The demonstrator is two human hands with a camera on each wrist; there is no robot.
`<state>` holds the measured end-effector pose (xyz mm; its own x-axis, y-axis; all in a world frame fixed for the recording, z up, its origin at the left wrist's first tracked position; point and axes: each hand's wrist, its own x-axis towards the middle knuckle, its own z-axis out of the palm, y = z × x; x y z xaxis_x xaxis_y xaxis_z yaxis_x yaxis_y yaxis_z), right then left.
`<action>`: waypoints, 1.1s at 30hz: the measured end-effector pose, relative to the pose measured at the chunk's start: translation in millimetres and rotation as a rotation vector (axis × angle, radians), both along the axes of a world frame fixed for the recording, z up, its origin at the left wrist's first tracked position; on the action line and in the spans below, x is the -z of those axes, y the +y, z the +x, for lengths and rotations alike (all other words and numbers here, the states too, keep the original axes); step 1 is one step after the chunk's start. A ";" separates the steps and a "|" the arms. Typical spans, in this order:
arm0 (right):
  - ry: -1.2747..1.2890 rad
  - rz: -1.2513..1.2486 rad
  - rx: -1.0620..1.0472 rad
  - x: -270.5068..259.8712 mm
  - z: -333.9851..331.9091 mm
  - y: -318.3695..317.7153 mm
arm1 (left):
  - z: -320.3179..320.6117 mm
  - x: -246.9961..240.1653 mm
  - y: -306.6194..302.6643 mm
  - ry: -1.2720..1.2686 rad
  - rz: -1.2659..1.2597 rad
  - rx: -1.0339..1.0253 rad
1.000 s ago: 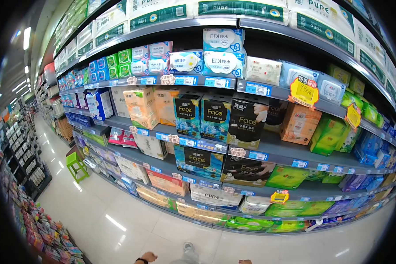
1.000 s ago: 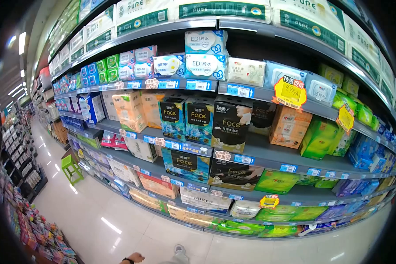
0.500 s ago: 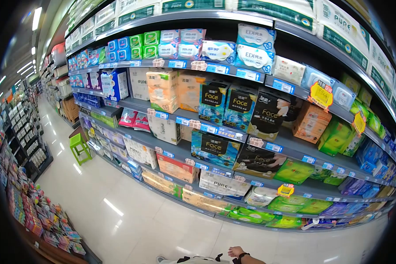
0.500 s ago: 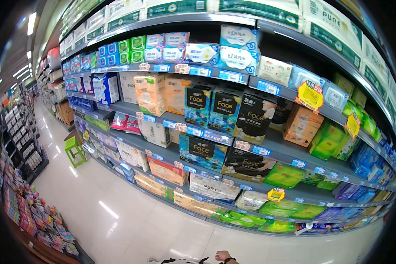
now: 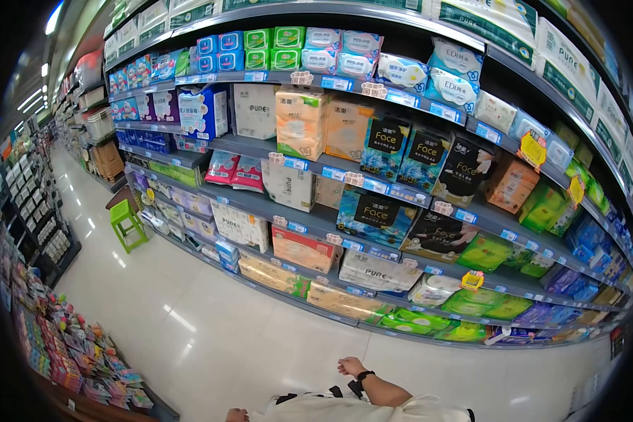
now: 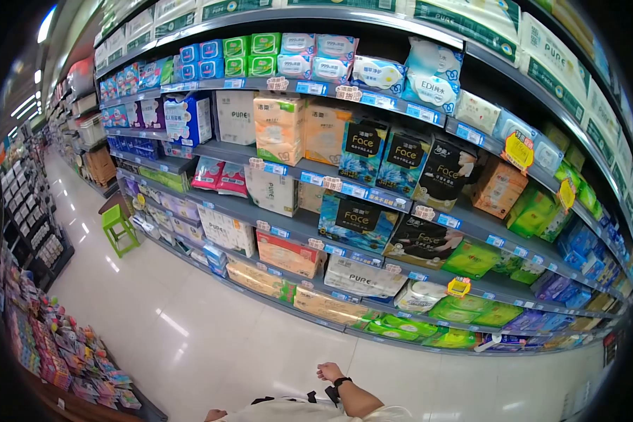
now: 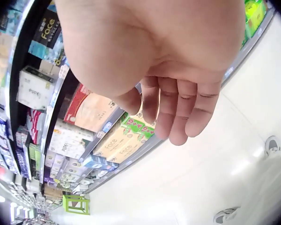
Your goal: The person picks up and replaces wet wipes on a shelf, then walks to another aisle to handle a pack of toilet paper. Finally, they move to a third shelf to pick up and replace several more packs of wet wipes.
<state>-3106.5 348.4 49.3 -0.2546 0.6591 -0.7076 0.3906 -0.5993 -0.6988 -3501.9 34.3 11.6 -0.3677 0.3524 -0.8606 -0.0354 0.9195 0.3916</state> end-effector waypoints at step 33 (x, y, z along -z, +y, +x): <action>-0.039 -0.077 -0.478 26.4 -220.3 121.8 | -12.8 -46.8 8.1 0.206 0.197 -0.142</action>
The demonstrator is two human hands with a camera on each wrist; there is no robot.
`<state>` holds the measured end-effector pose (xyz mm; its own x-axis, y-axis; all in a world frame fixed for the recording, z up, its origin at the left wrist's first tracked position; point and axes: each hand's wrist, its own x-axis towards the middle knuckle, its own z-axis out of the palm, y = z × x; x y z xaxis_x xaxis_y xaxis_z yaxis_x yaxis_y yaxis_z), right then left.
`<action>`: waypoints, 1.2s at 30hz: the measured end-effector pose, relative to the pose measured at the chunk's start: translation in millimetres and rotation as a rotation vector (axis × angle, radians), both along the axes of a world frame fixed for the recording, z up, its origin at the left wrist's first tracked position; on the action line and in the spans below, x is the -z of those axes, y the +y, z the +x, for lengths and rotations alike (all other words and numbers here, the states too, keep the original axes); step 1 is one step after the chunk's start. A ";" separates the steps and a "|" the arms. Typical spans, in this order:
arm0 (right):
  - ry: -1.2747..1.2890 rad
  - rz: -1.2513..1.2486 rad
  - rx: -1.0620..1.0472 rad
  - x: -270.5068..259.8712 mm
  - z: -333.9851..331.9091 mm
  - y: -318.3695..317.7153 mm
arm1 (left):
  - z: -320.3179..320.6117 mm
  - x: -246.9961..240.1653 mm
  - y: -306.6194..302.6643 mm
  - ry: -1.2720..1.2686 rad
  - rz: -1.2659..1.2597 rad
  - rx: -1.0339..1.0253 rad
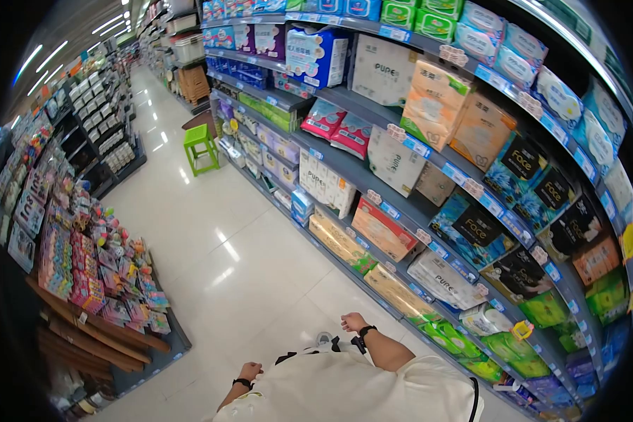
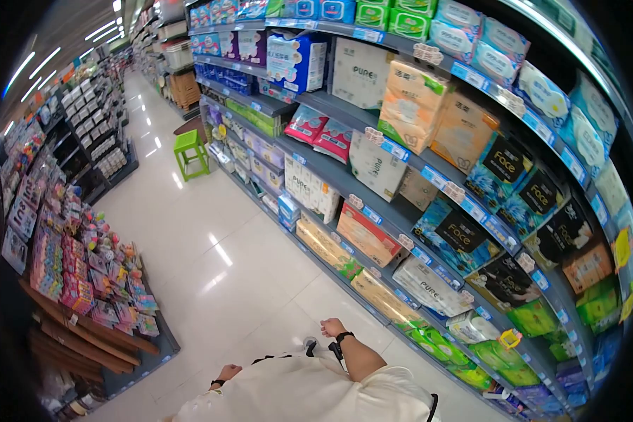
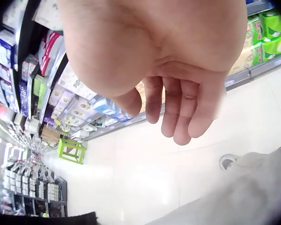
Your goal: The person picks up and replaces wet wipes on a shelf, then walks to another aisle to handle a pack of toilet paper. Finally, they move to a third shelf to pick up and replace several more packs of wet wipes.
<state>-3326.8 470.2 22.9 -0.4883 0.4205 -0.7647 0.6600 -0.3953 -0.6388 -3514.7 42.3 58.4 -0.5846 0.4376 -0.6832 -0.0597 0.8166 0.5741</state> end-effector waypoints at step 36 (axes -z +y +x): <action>-0.113 -0.015 -0.326 25.2 -281.8 65.1 | -162.3 50.1 -9.8 -0.134 0.080 -0.727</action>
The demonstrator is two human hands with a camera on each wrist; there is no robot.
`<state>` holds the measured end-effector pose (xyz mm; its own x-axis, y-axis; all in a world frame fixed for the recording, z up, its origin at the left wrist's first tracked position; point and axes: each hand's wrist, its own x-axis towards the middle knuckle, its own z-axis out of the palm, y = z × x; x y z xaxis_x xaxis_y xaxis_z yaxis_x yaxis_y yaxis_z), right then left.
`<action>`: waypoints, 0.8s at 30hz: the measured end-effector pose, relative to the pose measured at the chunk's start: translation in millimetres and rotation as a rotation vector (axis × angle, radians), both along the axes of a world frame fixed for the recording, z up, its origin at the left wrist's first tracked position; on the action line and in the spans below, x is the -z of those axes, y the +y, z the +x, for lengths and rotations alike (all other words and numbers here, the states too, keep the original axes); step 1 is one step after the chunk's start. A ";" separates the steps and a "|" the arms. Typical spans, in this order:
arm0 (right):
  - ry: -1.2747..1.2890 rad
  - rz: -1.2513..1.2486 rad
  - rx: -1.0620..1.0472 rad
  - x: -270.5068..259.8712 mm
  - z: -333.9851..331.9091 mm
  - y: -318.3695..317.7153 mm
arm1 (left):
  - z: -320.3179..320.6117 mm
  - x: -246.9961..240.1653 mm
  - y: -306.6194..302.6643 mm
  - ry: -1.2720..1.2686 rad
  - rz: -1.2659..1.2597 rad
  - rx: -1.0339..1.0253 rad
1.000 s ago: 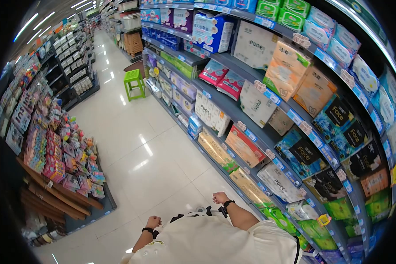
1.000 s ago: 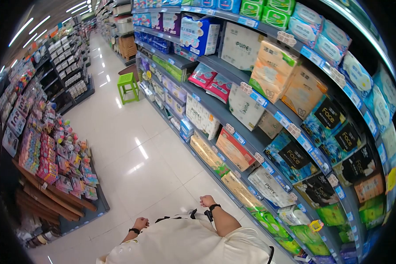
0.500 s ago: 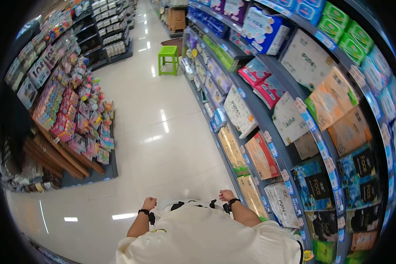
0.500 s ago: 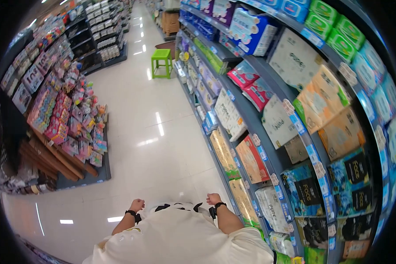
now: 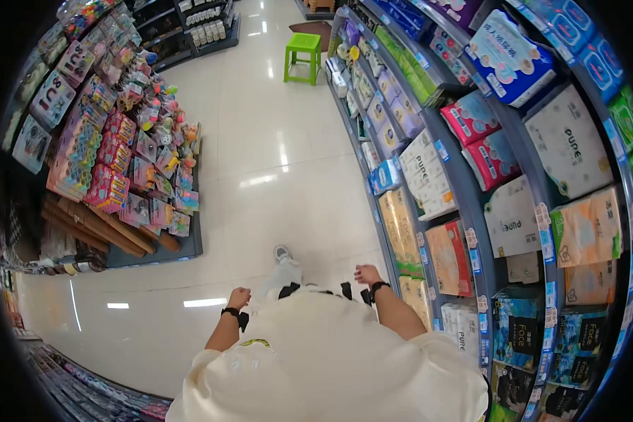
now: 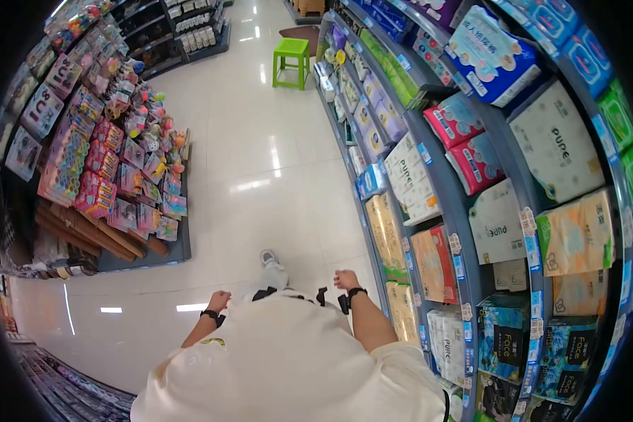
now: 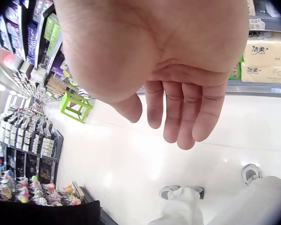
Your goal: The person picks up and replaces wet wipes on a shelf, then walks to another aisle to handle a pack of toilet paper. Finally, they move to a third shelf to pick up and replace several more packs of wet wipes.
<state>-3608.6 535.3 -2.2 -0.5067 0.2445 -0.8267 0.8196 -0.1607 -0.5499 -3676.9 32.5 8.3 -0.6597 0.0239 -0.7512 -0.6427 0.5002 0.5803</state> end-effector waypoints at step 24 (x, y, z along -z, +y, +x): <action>0.069 0.128 -0.218 -30.7 -326.0 -58.3 | -207.1 -0.1 -55.2 -0.073 0.073 -0.176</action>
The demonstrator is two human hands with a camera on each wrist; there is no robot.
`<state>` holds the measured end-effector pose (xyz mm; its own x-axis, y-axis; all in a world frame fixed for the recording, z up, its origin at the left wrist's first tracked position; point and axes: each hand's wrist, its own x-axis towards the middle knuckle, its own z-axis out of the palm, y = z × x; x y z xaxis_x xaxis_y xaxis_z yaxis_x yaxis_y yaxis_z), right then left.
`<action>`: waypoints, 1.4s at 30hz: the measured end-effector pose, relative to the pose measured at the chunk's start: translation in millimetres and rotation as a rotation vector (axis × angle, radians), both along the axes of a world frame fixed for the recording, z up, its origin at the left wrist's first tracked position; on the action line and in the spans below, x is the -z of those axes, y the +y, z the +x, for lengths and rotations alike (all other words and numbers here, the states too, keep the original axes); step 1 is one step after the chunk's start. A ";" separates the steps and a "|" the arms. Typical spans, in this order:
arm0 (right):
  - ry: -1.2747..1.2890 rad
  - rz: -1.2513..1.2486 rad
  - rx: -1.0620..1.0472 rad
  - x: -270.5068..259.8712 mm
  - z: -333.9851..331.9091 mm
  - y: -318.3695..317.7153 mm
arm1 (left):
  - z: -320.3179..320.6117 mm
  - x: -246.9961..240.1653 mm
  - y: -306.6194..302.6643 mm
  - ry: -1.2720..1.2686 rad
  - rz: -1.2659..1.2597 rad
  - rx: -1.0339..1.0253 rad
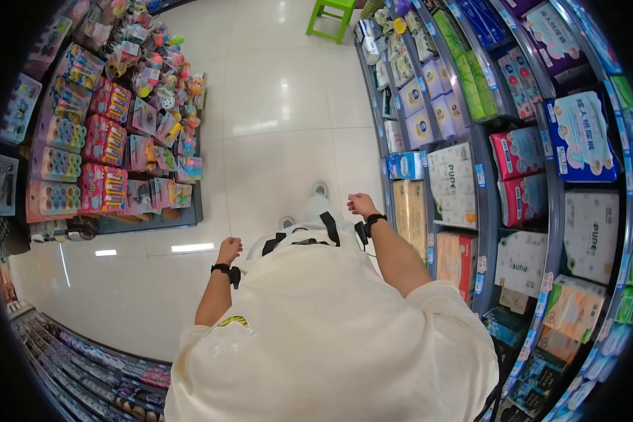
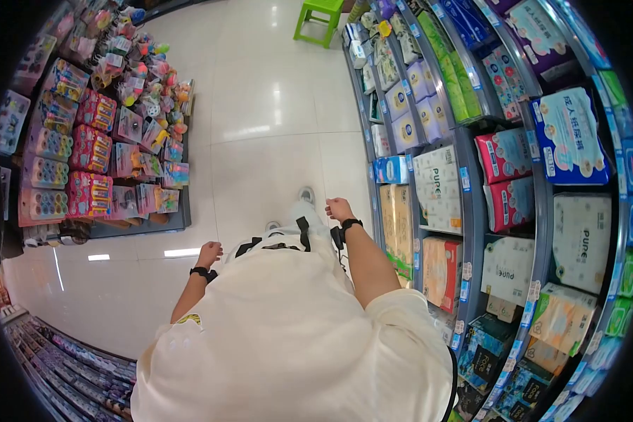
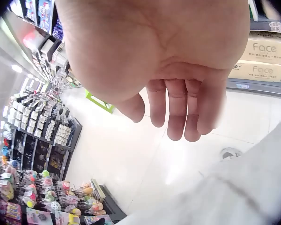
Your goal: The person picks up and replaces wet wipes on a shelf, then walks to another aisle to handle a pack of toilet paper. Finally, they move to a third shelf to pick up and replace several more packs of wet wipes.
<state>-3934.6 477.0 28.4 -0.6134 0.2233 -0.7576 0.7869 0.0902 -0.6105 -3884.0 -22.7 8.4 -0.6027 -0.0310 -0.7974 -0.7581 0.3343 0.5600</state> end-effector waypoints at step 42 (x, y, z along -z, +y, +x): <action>-0.058 -0.227 1.066 62.6 -192.3 205.5 | -737.5 -31.5 407.9 0.143 -0.287 1.209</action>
<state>-4126.9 682.5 -34.2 -0.1498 0.4704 -0.8697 0.4219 -0.7651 -0.4865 -4621.5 385.2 39.9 -0.4469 0.4406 -0.7786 0.1811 0.8968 0.4037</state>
